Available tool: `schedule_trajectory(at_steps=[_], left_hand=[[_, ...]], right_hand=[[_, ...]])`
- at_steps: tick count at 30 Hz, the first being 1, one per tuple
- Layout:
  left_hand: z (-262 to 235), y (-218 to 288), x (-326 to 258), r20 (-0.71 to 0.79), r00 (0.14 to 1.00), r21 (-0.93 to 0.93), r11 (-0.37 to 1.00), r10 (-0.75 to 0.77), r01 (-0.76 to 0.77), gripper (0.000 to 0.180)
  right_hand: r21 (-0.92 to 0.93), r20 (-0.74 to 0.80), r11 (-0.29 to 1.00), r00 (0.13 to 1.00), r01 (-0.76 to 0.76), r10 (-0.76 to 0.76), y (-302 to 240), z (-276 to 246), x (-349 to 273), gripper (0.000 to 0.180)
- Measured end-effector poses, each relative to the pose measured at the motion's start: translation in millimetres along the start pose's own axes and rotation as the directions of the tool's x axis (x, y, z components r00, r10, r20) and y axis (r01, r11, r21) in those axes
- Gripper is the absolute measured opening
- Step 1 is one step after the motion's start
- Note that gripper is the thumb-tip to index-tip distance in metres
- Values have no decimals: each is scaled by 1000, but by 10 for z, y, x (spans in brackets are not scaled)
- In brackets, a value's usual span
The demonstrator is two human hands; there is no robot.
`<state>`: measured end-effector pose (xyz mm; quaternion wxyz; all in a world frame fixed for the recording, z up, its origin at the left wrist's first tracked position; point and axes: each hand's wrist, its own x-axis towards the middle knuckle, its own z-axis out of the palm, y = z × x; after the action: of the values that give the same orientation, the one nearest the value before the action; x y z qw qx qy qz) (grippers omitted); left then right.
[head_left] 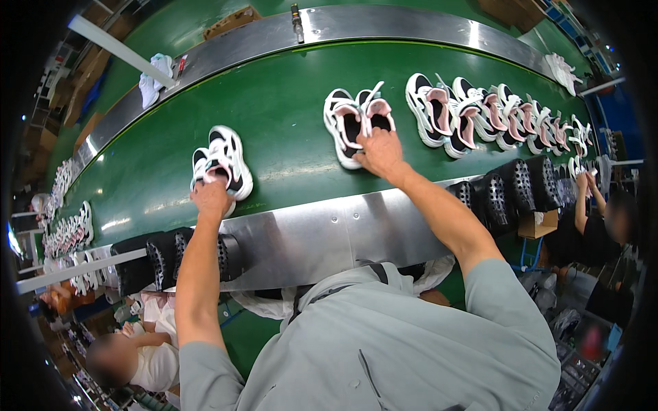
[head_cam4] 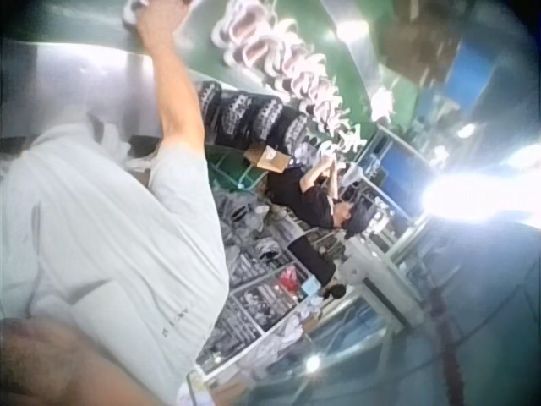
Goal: The person collects shoes and shoe soles from various bins and bags, organizes them into pairs, and places them onto a conveyor belt table.
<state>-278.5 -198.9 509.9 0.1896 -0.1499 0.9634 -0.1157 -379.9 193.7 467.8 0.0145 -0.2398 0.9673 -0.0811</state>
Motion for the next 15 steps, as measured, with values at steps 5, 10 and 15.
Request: schedule_trajectory(at_steps=[5, 10, 15], left_hand=[[-119, 697, -425, -306, 891, -273, 866, 335, -419, 57], [-51, 1511, -822, -392, 842, -805, 306, 371, -509, 78], [144, 1240, -864, -86, 882, -981, 116, 463, -157, 75]], right_hand=[[-12, 24, 1000, 1000, -6, 6, -457, -54, -752, 29], [152, -85, 986, 995, 73, -60, -1107, 126, -1568, 22], [508, -228, 851, 974, 134, -18, -1099, -306, -1904, 51]])
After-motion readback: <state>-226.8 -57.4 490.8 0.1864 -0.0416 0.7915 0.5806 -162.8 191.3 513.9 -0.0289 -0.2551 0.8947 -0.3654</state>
